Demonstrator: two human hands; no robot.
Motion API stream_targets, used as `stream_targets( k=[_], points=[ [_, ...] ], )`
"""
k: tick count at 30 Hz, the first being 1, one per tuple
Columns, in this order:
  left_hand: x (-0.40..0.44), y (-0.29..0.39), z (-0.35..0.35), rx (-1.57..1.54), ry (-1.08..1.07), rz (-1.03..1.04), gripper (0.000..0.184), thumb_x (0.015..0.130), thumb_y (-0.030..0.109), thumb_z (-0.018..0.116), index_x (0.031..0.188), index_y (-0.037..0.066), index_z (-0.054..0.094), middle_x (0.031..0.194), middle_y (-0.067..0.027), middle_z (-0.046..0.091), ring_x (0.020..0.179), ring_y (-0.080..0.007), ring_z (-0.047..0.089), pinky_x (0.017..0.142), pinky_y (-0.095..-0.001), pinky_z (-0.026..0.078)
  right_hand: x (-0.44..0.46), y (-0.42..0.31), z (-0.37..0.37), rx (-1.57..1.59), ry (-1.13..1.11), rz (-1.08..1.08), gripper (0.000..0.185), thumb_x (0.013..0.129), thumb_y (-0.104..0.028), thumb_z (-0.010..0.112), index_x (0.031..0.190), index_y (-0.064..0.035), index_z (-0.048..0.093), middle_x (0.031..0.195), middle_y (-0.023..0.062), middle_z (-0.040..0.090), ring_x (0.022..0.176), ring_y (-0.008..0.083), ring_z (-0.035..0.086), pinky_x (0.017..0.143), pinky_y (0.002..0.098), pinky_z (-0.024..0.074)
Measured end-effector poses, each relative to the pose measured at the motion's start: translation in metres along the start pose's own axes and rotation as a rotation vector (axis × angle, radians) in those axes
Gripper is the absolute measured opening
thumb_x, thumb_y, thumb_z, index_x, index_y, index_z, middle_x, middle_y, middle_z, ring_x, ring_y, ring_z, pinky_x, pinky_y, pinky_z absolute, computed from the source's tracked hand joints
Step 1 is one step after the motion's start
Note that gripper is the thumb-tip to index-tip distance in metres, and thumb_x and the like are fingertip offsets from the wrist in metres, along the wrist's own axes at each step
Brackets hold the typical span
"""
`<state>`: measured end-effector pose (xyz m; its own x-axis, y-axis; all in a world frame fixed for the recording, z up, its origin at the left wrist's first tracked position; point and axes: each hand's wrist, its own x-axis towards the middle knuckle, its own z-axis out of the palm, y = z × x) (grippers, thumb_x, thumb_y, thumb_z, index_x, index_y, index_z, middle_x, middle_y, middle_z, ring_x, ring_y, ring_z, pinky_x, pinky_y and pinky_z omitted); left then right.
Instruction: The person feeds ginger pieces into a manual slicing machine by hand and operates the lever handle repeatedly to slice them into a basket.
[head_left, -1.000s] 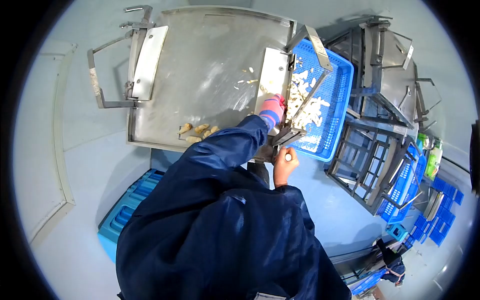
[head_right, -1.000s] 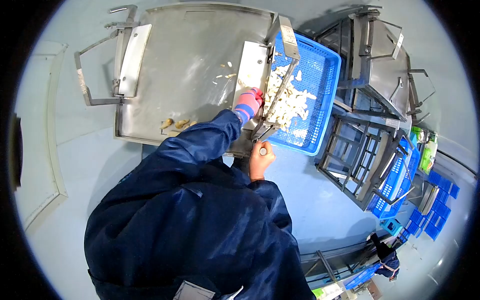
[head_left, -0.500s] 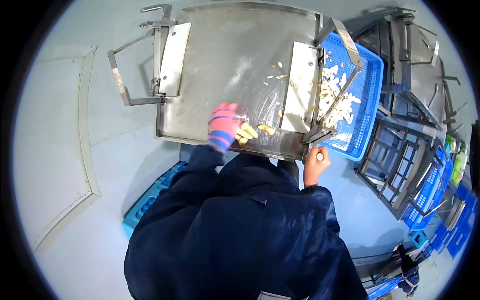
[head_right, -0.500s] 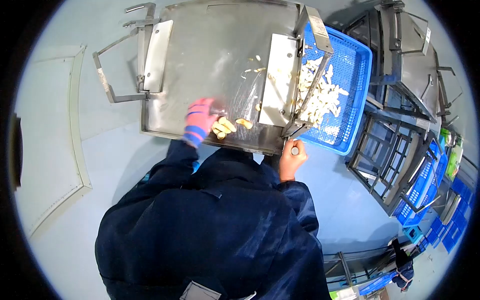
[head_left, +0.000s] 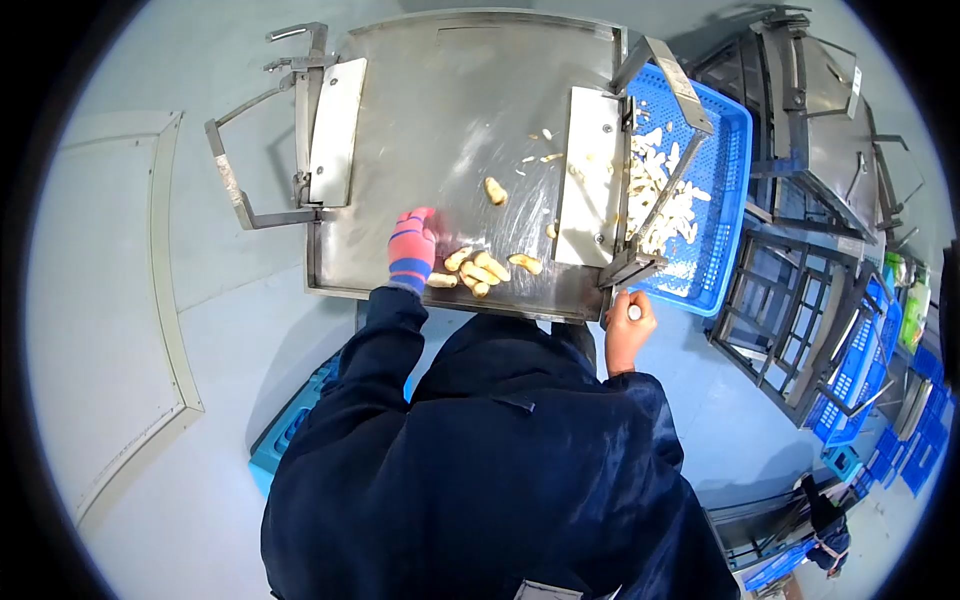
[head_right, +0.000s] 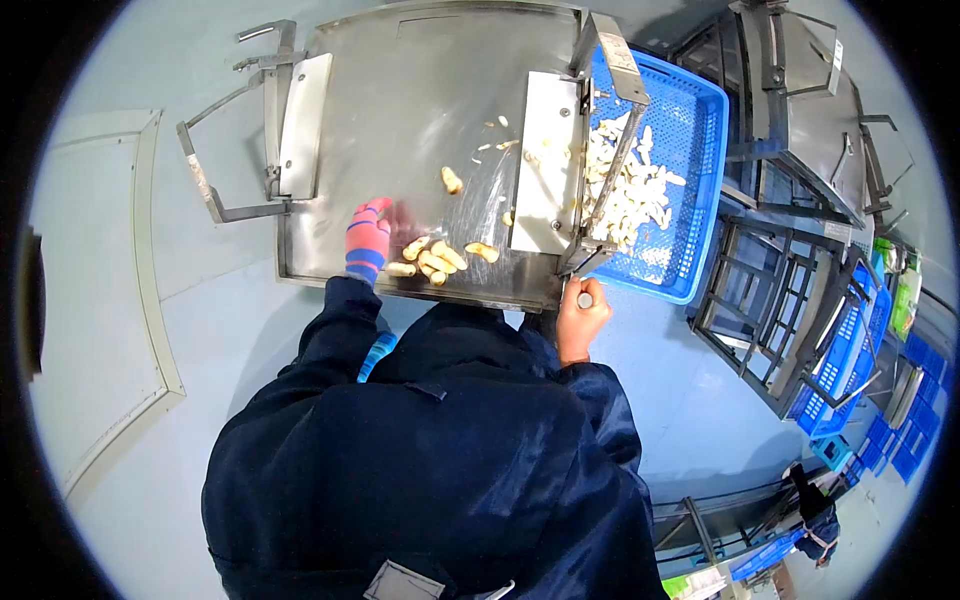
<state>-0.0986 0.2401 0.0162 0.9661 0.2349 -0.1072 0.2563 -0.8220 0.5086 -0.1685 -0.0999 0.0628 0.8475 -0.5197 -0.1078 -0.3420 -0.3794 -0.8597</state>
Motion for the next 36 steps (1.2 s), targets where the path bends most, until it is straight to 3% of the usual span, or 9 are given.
stream_targets(
  k=[2, 9, 12, 15, 19, 21, 24, 28, 36],
  points=[
    [-0.003, -0.004, -0.003, -0.021, -0.046, -0.058, 0.037, 0.074, 0.005, 0.056, 0.110, 0.010, 0.058, 0.107, -0.0151, 0.058, 0.099, -0.0310, 0.055, 0.087, -0.0370, 0.045, 0.001, 0.003, 0.002, 0.022, 0.012, -0.009, 0.026, 0.078, -0.007, 0.059, 0.059, 0.0005, 0.044, 0.049, 0.0106, 0.040, 0.047, 0.0132, 0.035, 0.046, 0.0321, 0.0342],
    [0.065, 0.095, 0.033, 0.038, -0.015, 0.677, 0.048, 0.070, 0.011, 0.064, 0.117, 0.015, 0.054, 0.113, -0.0121, 0.055, 0.104, -0.0338, 0.051, 0.090, -0.0386, 0.043, 0.000, 0.007, 0.003, 0.040, 0.035, -0.033, 0.026, 0.078, -0.008, 0.060, 0.058, -0.0002, 0.044, 0.048, 0.0108, 0.038, 0.045, 0.0137, 0.034, 0.045, 0.0318, 0.0330],
    [0.089, 0.115, 0.056, 0.376, -0.385, 0.561, 0.043, 0.070, 0.013, 0.066, 0.112, 0.014, 0.056, 0.108, -0.0105, 0.057, 0.098, -0.0328, 0.054, 0.085, -0.0395, 0.044, 0.000, -0.004, 0.001, 0.004, 0.036, -0.052, 0.026, 0.078, -0.008, 0.060, 0.058, -0.0007, 0.044, 0.049, 0.0122, 0.041, 0.044, 0.0158, 0.036, 0.045, 0.0328, 0.0345],
    [0.087, 0.133, 0.045, 0.019, -0.411, 0.476, 0.033, 0.071, 0.012, 0.067, 0.103, 0.010, 0.057, 0.099, -0.0111, 0.060, 0.091, -0.0314, 0.058, 0.080, -0.0382, 0.047, 0.001, -0.006, 0.000, -0.043, 0.036, -0.104, 0.026, 0.077, -0.009, 0.061, 0.058, -0.0012, 0.046, 0.050, 0.0141, 0.045, 0.043, 0.0194, 0.041, 0.045, 0.0341, 0.0365],
    [0.070, 0.178, 0.086, -1.044, -0.531, 0.084, 0.032, 0.075, 0.005, 0.066, 0.105, 0.009, 0.055, 0.088, -0.0057, 0.059, 0.077, -0.0169, 0.058, 0.068, -0.0277, 0.047, 0.001, -0.015, -0.003, -0.065, 0.037, -0.075, 0.026, 0.077, -0.009, 0.062, 0.059, -0.0004, 0.046, 0.052, 0.0161, 0.048, 0.043, 0.0233, 0.046, 0.046, 0.0347, 0.0380],
    [0.061, 0.195, 0.124, -1.149, -0.577, -0.053, 0.034, 0.075, 0.000, 0.063, 0.107, 0.006, 0.053, 0.085, -0.0048, 0.059, 0.075, -0.0123, 0.057, 0.068, -0.0252, 0.048, 0.003, -0.013, -0.002, -0.044, 0.045, -0.070, 0.026, 0.077, -0.010, 0.063, 0.059, 0.0004, 0.047, 0.052, 0.0167, 0.049, 0.043, 0.0227, 0.046, 0.046, 0.0340, 0.0382],
    [0.031, 0.222, 0.150, -0.822, -0.222, 0.150, 0.024, 0.075, 0.001, 0.062, 0.099, 0.004, 0.055, 0.084, -0.0104, 0.061, 0.076, -0.0201, 0.060, 0.068, -0.0308, 0.048, 0.005, -0.034, -0.009, -0.053, 0.041, -0.022, 0.025, 0.077, -0.010, 0.063, 0.060, 0.0002, 0.048, 0.050, 0.0163, 0.047, 0.043, 0.0207, 0.045, 0.045, 0.0331, 0.0380],
    [0.011, 0.218, 0.158, -0.544, -0.105, 0.242, 0.020, 0.075, 0.004, 0.061, 0.094, 0.002, 0.056, 0.085, -0.0147, 0.060, 0.080, -0.0298, 0.060, 0.071, -0.0367, 0.048, 0.008, -0.054, -0.013, -0.029, 0.052, -0.065, 0.025, 0.077, -0.010, 0.062, 0.059, -0.0006, 0.047, 0.049, 0.0148, 0.045, 0.042, 0.0175, 0.040, 0.044, 0.0327, 0.0371],
    [0.012, 0.216, 0.163, -0.601, -0.190, 0.100, 0.035, 0.078, 0.007, 0.062, 0.112, 0.009, 0.056, 0.085, -0.0129, 0.062, 0.077, -0.0275, 0.059, 0.069, -0.0349, 0.047, 0.007, -0.028, -0.004, -0.033, 0.073, -0.108, 0.026, 0.076, -0.009, 0.061, 0.058, -0.0008, 0.044, 0.050, 0.0153, 0.044, 0.043, 0.0236, 0.044, 0.046, 0.0357, 0.0358]
  ],
)
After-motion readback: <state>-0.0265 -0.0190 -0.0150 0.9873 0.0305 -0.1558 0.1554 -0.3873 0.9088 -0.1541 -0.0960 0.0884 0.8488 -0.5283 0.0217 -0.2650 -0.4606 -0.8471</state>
